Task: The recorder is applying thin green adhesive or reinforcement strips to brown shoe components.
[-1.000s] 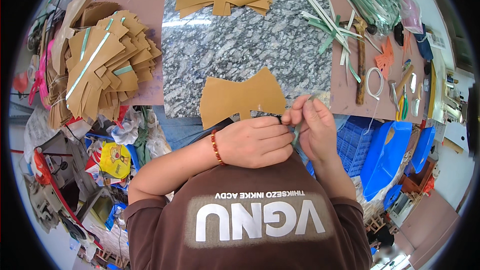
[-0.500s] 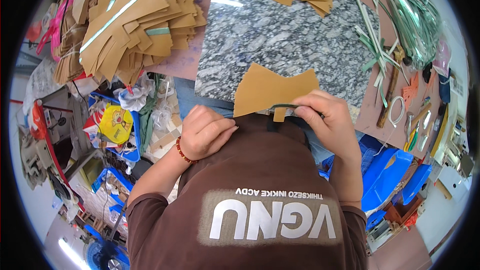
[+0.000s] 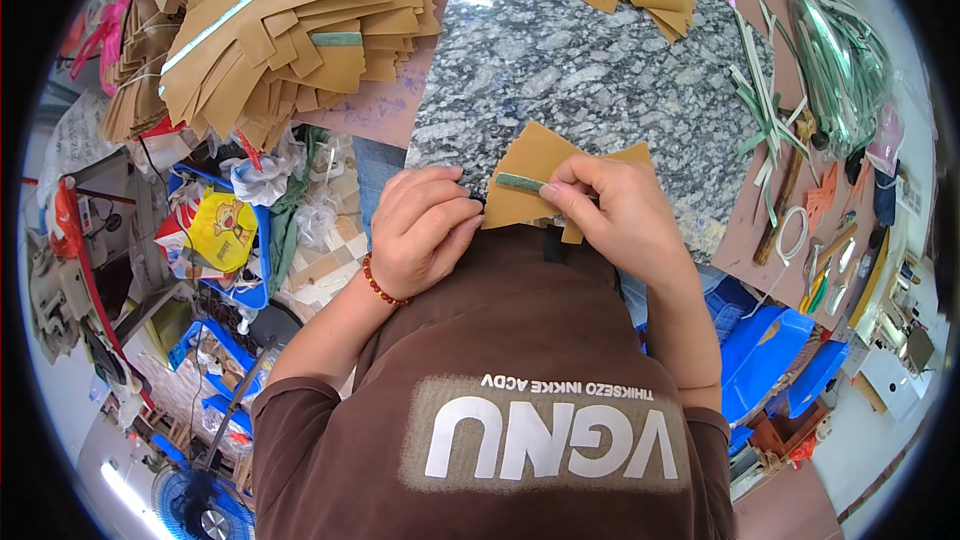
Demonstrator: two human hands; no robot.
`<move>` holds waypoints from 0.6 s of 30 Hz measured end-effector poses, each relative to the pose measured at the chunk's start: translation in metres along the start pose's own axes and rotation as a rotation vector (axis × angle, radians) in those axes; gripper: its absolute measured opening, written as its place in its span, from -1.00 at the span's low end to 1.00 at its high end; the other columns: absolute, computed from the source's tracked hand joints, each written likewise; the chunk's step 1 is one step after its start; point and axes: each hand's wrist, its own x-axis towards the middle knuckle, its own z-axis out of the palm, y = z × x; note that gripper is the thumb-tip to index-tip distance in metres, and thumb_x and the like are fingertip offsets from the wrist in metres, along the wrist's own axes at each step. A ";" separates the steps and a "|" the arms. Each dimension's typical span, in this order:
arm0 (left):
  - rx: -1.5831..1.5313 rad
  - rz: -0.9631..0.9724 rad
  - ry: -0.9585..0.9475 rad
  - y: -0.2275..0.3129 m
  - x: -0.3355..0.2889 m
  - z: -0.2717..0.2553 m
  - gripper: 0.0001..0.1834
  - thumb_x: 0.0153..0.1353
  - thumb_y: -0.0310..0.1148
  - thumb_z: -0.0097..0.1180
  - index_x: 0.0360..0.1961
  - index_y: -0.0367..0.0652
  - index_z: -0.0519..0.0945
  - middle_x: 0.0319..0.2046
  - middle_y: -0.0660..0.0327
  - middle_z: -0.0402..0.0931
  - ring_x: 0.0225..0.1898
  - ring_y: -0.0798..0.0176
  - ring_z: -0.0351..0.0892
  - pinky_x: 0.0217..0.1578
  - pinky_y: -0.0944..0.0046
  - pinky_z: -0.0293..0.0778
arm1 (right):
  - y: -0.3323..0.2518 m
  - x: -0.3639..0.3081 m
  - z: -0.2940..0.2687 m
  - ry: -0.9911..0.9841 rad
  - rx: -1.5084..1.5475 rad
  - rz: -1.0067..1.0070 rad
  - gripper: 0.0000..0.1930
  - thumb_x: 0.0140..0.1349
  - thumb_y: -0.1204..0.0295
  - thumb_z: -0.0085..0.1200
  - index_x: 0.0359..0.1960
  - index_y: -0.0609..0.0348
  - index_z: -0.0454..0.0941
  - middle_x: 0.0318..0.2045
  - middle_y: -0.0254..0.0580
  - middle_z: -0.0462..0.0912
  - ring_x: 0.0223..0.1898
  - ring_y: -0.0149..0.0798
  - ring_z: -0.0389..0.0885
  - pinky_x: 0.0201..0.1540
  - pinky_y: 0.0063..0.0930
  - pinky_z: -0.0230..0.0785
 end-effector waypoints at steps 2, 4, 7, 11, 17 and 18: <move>0.001 0.002 0.002 -0.001 0.000 -0.001 -0.76 -0.08 -0.57 0.38 -0.33 -0.17 0.66 -0.32 0.16 0.59 -0.10 -0.01 0.63 -0.11 0.08 0.47 | 0.001 0.002 0.003 0.009 -0.032 -0.013 -0.81 0.26 0.36 0.19 -0.35 0.28 0.64 -0.61 -0.15 0.60 -0.58 -0.35 0.54 -0.46 -0.44 0.33; 0.001 0.004 0.002 -0.002 0.000 -0.001 -0.76 -0.08 -0.57 0.38 -0.33 -0.17 0.65 -0.31 0.16 0.59 -0.11 0.00 0.63 -0.12 0.07 0.47 | -0.001 0.003 0.005 0.018 -0.063 -0.024 -0.80 0.26 0.36 0.19 -0.36 0.28 0.64 -0.59 -0.11 0.62 -0.57 -0.29 0.56 -0.45 -0.41 0.35; 0.031 0.040 -0.003 -0.002 0.000 -0.002 -0.76 -0.08 -0.57 0.37 -0.32 -0.18 0.65 -0.30 0.16 0.59 -0.10 0.01 0.62 -0.14 0.06 0.47 | -0.003 0.004 0.004 0.003 -0.098 0.005 -0.76 0.25 0.26 0.16 -0.40 0.18 0.66 -0.51 -0.04 0.67 -0.43 0.03 0.66 -0.34 -0.16 0.44; 0.007 0.119 -0.018 -0.006 0.002 0.000 -0.71 -0.10 -0.54 0.39 -0.27 -0.16 0.65 -0.23 0.18 0.60 -0.09 0.05 0.60 -0.16 0.06 0.44 | -0.003 0.007 0.005 0.005 -0.120 0.031 -0.76 0.24 0.26 0.16 -0.40 0.18 0.67 -0.51 -0.03 0.67 -0.42 0.03 0.67 -0.34 -0.15 0.45; 0.200 0.105 -0.207 0.009 0.014 0.003 -0.61 -0.06 -0.37 0.41 -0.14 -0.07 0.63 0.00 0.26 0.62 -0.03 0.15 0.57 -0.06 0.09 0.33 | 0.003 0.004 0.000 -0.001 -0.067 0.038 -0.78 0.20 0.28 0.20 -0.39 0.20 0.66 -0.51 0.00 0.67 -0.43 0.01 0.67 -0.36 -0.18 0.45; 0.225 0.097 -0.227 0.010 0.015 0.003 -0.60 -0.04 -0.34 0.40 -0.12 -0.06 0.63 0.05 0.28 0.61 -0.02 0.16 0.56 -0.04 0.10 0.30 | 0.005 0.002 -0.003 -0.021 -0.013 0.058 -0.79 0.19 0.30 0.22 -0.38 0.21 0.66 -0.51 -0.01 0.67 -0.45 -0.01 0.67 -0.37 -0.21 0.44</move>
